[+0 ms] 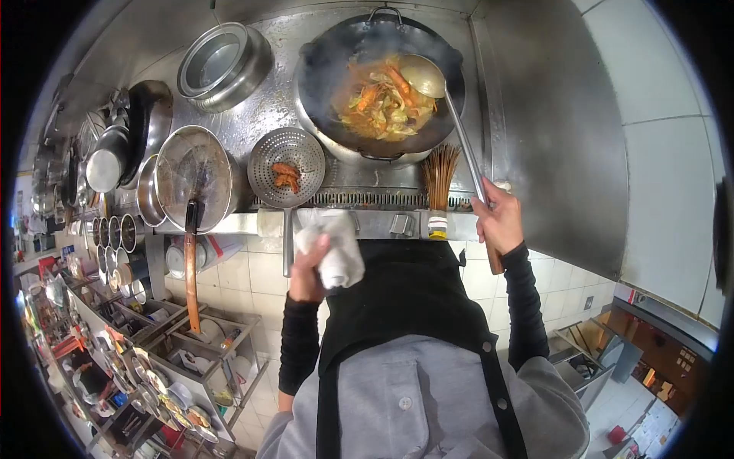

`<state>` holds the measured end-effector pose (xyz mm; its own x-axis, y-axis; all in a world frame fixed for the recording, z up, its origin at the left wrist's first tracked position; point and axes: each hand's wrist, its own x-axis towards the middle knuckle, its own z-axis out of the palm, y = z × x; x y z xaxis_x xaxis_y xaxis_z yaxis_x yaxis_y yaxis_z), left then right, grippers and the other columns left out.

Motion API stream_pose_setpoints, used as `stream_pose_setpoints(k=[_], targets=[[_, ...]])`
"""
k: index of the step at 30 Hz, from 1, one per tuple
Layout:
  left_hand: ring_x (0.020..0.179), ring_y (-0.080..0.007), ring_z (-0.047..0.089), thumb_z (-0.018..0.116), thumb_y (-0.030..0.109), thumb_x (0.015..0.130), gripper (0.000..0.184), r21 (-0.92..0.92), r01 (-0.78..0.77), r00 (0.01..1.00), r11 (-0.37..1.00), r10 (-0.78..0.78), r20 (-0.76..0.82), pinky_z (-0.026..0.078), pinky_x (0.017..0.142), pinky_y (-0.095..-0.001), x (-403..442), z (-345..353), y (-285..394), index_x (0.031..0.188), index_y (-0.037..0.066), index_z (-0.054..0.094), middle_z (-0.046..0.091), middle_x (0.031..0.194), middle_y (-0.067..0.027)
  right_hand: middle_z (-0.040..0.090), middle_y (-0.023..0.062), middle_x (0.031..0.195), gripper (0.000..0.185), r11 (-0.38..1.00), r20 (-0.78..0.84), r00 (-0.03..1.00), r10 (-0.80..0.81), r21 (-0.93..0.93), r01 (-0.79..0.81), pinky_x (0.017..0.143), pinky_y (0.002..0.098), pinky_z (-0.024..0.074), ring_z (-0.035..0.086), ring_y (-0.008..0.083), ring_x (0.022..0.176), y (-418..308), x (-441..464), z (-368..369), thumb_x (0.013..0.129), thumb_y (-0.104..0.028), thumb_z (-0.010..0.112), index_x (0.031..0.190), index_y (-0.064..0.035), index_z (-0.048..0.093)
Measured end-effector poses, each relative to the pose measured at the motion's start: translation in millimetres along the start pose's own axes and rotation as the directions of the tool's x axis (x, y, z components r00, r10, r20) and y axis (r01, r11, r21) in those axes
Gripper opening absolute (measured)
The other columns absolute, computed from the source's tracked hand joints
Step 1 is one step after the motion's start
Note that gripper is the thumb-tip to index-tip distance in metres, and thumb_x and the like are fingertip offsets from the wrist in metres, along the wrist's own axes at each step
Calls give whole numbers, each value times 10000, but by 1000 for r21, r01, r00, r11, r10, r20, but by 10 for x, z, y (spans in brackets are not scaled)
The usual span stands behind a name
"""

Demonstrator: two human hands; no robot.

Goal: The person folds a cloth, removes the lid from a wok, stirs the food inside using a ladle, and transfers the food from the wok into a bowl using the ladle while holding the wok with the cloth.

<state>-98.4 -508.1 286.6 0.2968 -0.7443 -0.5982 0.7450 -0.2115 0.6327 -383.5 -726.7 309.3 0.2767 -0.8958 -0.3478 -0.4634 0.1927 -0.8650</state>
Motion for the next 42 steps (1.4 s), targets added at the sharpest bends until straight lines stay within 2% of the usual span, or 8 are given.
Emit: stream_pose_setpoints(k=[6,10,14,18,23,33,36,42], targets=[[956,-157,664,773,253,943,501,245,57,966,968,-116,233,531,835,-312,-22,377,-23,1323,-28,605,701,1087,-84,630,45,666,538,947,-2,981,-194,-262,187,416,305,467,577,122,468,340,167,100,931,-50,656,1464,-47,586],[1028,-198,665,768,241,947,537,366,43,955,930,-146,258,523,913,-339,-58,544,86,1356,-44,570,689,1182,-111,571,35,614,527,992,101,995,18,-124,-6,393,325,446,558,136,462,212,233,192,940,-66,647,1462,-37,581],[1010,-184,666,761,231,954,471,360,27,952,933,-134,276,519,900,-324,-22,575,35,1306,-43,608,704,1135,-100,567,25,686,424,928,283,945,165,280,-246,346,282,387,500,99,416,296,454,195,982,-35,634,1402,24,606],[1006,-178,671,754,217,958,458,347,43,946,937,-150,289,522,894,-323,21,504,-12,1311,-38,611,704,1147,-95,573,13,719,504,956,122,992,39,285,-73,357,272,390,509,100,431,328,240,293,971,-22,659,1466,7,564],[999,-182,677,753,198,952,451,285,52,965,957,-122,234,531,874,-324,61,414,-87,1321,-22,613,703,1145,-94,584,29,716,534,999,-29,999,-32,37,33,370,285,423,521,94,432,136,258,227,970,-6,627,1495,13,528],[924,-161,669,770,229,935,463,358,1,960,934,-101,262,536,811,-325,36,452,41,1299,-13,616,695,1065,-72,585,33,689,523,996,103,992,-66,-49,71,370,295,450,524,102,425,184,153,202,950,0,629,1469,-13,570],[925,-162,669,765,235,935,468,394,-8,958,919,-107,268,534,808,-325,48,430,-9,1301,-16,615,695,1068,-73,583,43,707,540,998,179,984,20,54,-30,366,300,439,522,109,427,295,235,283,951,6,628,1485,-32,560],[938,-173,669,759,260,934,483,361,7,955,932,-114,274,534,826,-336,6,475,-17,1299,-21,616,695,1068,-78,602,61,780,211,826,314,940,133,490,-280,368,266,370,502,102,473,467,365,266,971,-74,664,1139,52,635]])
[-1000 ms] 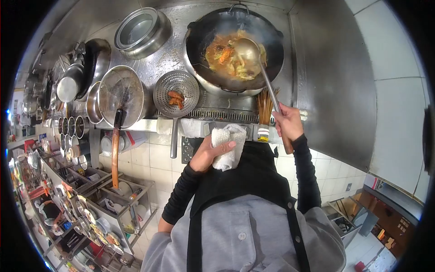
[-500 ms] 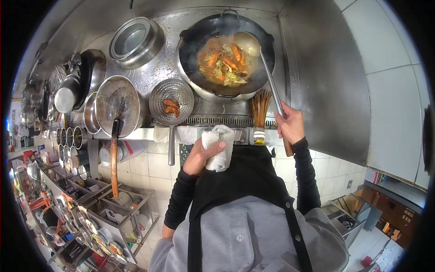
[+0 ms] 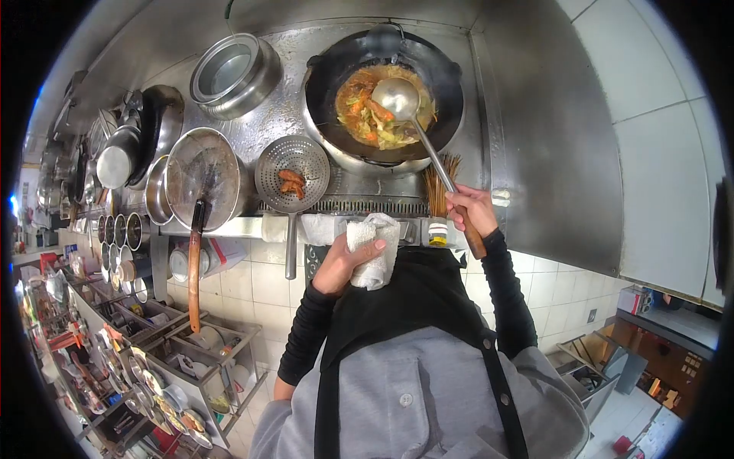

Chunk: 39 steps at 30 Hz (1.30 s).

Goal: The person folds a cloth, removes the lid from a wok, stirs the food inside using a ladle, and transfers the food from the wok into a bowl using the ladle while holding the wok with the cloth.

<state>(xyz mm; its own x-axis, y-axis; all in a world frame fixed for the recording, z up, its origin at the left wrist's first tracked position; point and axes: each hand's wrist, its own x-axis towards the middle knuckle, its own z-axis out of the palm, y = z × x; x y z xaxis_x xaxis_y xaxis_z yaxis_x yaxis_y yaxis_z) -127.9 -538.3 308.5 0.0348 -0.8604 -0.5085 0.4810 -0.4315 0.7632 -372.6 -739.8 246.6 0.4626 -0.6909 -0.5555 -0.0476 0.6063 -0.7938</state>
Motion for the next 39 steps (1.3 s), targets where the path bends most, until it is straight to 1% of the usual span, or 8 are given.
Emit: stream_pose_setpoints(k=[10,15,18,21,28,29,36,39], targets=[[968,-190,675,762,248,929,477,-54,13,999,998,-15,-41,540,843,-349,-24,-3,-67,1294,-19,612,691,1108,-88,615,52,796,204,995,25,998,-50,92,48,388,259,359,498,96,501,-37,-249,-158,979,-118,679,1097,49,663],[979,-188,674,757,229,932,463,-81,5,999,997,-8,-33,538,854,-345,-9,28,-26,1297,-15,612,688,1111,-84,604,77,778,242,993,-26,998,-58,-106,55,343,248,345,471,88,428,-272,-675,-97,987,-71,636,1182,71,637],[990,-187,672,754,217,934,459,-77,20,1000,997,-22,-22,535,865,-339,1,29,-23,1301,-17,610,686,1115,-81,598,78,778,226,998,-37,999,19,-57,-21,340,243,335,463,78,434,-367,-795,-100,986,-74,635,1160,70,635],[994,-187,670,754,208,934,455,-82,4,999,997,-7,-31,533,873,-334,28,31,-62,1301,-18,610,686,1113,-77,594,76,774,200,989,-32,997,70,131,-65,337,239,322,445,72,435,-321,-777,-132,985,-81,638,1113,72,628],[1007,-201,683,758,184,931,476,-115,36,999,993,-37,-11,540,895,-346,25,32,-56,1318,-42,600,698,1137,-101,588,73,777,174,994,7,1000,-22,106,22,337,231,310,424,71,431,-508,-706,209,1007,-130,615,930,19,566],[1011,-203,685,758,182,931,478,-116,41,999,992,-42,-9,543,897,-348,23,27,-57,1321,-45,599,700,1143,-107,589,68,792,195,991,1,999,-39,129,39,338,223,314,419,63,434,-565,-685,261,1013,-129,607,1053,62,603],[1016,-161,660,751,266,962,482,-86,51,999,995,-51,7,519,905,-305,-23,65,27,1307,-46,625,709,1154,-96,603,62,801,194,990,190,981,-47,141,20,338,221,347,439,64,435,-1126,-769,630,1005,-129,638,1063,55,628],[1012,-157,660,748,275,970,481,-70,48,999,996,-47,9,517,905,-301,-25,60,34,1307,-44,626,711,1151,-95,593,68,841,293,971,307,951,-22,235,-53,331,203,371,446,45,433,-1301,-814,853,1028,-132,594,1224,84,609]])
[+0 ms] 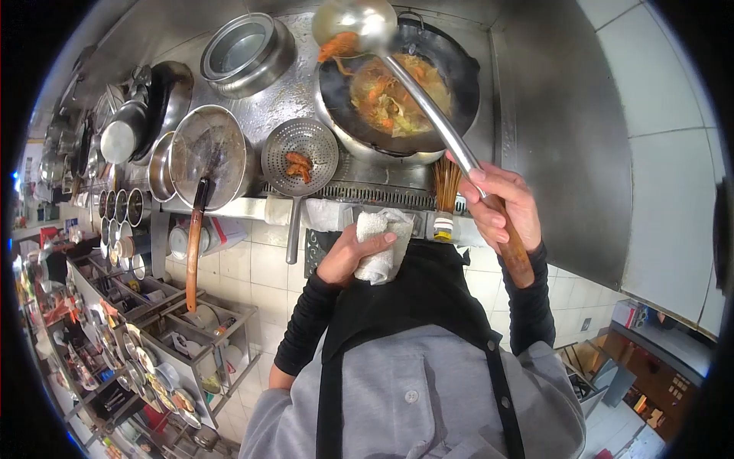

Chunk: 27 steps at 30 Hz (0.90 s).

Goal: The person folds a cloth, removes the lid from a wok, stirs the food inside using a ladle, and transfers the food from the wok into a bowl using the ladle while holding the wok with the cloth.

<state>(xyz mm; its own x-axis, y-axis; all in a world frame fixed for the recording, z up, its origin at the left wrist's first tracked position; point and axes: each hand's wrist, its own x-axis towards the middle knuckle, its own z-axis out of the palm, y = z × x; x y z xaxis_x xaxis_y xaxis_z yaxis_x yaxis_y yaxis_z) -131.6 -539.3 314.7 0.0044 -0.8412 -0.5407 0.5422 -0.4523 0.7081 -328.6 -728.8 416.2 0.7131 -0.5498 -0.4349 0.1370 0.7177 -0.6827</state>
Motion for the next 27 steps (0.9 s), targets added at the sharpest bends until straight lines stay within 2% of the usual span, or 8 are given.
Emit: stream_pose_setpoints(k=[4,7,13,18,21,22,25,27], targets=[[1014,-156,662,736,262,978,464,11,-43,999,999,43,-5,516,912,-300,14,-35,-28,1312,-42,626,714,1153,-93,506,70,873,492,977,70,995,65,201,-78,295,196,385,412,36,417,-34,169,78,1078,-108,455,1511,108,369],[1014,-162,668,727,251,982,448,-31,-51,999,998,51,-15,516,915,-301,-15,-45,-29,1309,-39,629,716,1155,-94,497,69,881,501,926,88,992,94,358,-119,294,193,403,424,32,434,3,268,-4,1088,-109,426,1524,117,326],[1032,-181,679,713,231,984,432,-75,-28,999,997,26,-27,526,918,-317,-36,-73,-40,1312,-37,629,718,1163,-100,536,58,845,447,976,75,996,48,210,-62,333,202,357,440,37,469,-106,184,-158,1040,-114,548,1430,93,478],[1038,-185,682,716,224,979,429,-84,-18,1000,996,17,-14,530,925,-323,-3,-53,-9,1311,-34,629,717,1163,-98,585,53,764,204,945,-161,982,-102,-325,45,369,256,352,460,81,468,-22,268,-297,987,-146,673,898,19,591],[1041,-186,682,727,224,970,439,-81,-1,1000,997,3,20,529,930,-323,29,-65,-2,1311,-34,629,717,1167,-99,573,44,811,251,977,-210,978,6,-208,-51,355,207,335,434,40,464,213,346,-569,1017,-116,617,1196,58,595],[1042,-187,682,729,224,969,440,-75,-7,1000,997,8,15,529,932,-323,30,-63,6,1311,-35,629,716,1168,-100,560,36,852,314,999,-182,982,48,-12,-51,360,188,347,429,28,484,276,350,-609,1022,-104,586,1289,62,580],[1044,-188,682,734,219,966,443,-71,-15,1000,997,14,-7,528,934,-322,37,-48,1,1311,-38,630,716,1169,-102,545,33,877,369,965,-154,978,138,243,-98,360,174,361,429,21,498,458,382,-681,1029,-98,559,1364,56,554],[1044,-187,682,737,214,964,442,-74,-13,999,997,10,-36,527,933,-321,39,-51,-26,1311,-39,630,716,1169,-100,566,67,872,283,959,-75,991,109,270,-85,390,194,358,464,47,535,497,359,-634,993,-95,612,1234,53,588]])
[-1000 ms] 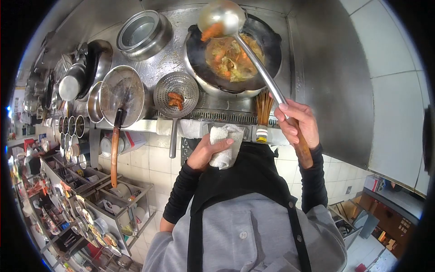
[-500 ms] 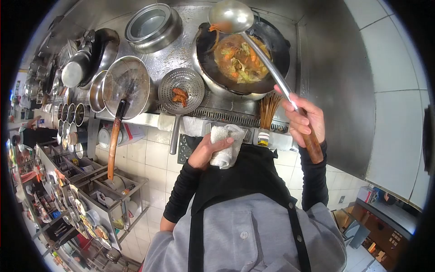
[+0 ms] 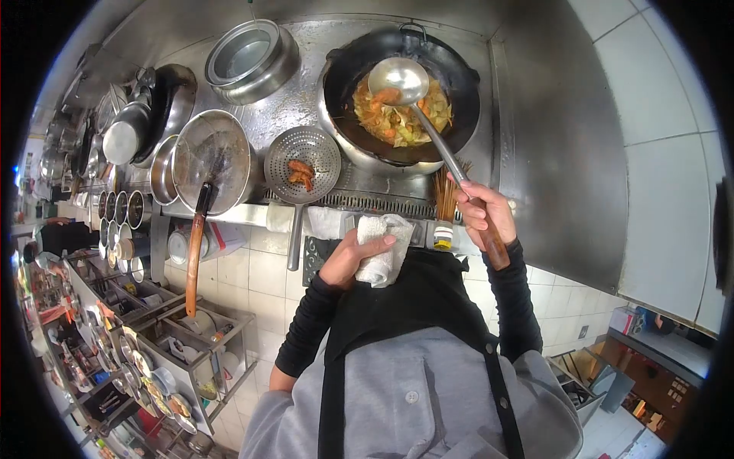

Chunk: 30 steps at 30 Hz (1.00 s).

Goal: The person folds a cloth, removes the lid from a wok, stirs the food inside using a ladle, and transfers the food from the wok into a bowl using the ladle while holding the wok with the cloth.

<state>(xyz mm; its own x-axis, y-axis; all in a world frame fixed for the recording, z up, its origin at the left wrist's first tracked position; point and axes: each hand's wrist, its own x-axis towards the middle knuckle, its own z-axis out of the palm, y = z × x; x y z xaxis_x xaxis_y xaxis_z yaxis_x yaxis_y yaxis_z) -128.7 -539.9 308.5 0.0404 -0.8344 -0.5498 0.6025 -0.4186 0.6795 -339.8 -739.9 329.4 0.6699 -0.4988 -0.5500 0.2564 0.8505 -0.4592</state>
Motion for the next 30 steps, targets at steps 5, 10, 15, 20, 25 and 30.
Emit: stream_pose_setpoints(k=[5,10,15,20,25,30], targets=[[1036,-176,673,740,215,966,444,14,18,999,1000,-18,26,525,927,-319,-7,7,50,1313,-38,627,713,1170,-91,581,62,860,325,992,21,999,-45,-120,47,366,204,379,459,45,497,-83,-286,417,997,-98,614,1281,59,602],[1035,-163,657,741,226,970,448,58,9,997,998,-13,75,513,931,-313,-21,-16,103,1317,-32,623,708,1166,-82,563,55,842,408,960,53,998,16,-278,-1,325,207,352,437,46,442,-161,-448,827,1024,-99,578,1386,86,547],[1062,-154,645,744,224,969,453,57,-35,994,998,29,110,493,964,-306,-101,-11,156,1320,-32,616,703,1190,-84,577,53,832,358,909,75,986,152,-403,-110,335,217,338,437,44,433,-17,-232,877,1028,-123,594,1306,101,586],[1087,-159,639,750,205,958,521,118,-91,990,989,77,119,484,986,-300,-158,-69,189,1378,-41,567,695,1209,-87,543,9,715,175,804,126,952,280,-573,-161,366,238,371,473,64,443,352,461,553,994,-127,671,919,12,594],[1106,-168,637,790,215,925,625,119,-41,998,992,34,59,486,987,-294,-258,-189,201,1419,-60,523,683,1245,-104,680,202,853,535,-230,568,820,-73,-810,540,711,434,562,673,364,700,801,947,51,902,-79,696,1420,3,589],[1110,-193,657,784,191,937,643,21,-22,1000,1000,22,0,506,991,-316,-280,-329,178,1453,-48,484,670,1249,-113,709,252,1043,674,-304,509,844,-170,-842,446,805,465,568,688,445,870,759,400,256,872,-35,676,1521,-39,495]])
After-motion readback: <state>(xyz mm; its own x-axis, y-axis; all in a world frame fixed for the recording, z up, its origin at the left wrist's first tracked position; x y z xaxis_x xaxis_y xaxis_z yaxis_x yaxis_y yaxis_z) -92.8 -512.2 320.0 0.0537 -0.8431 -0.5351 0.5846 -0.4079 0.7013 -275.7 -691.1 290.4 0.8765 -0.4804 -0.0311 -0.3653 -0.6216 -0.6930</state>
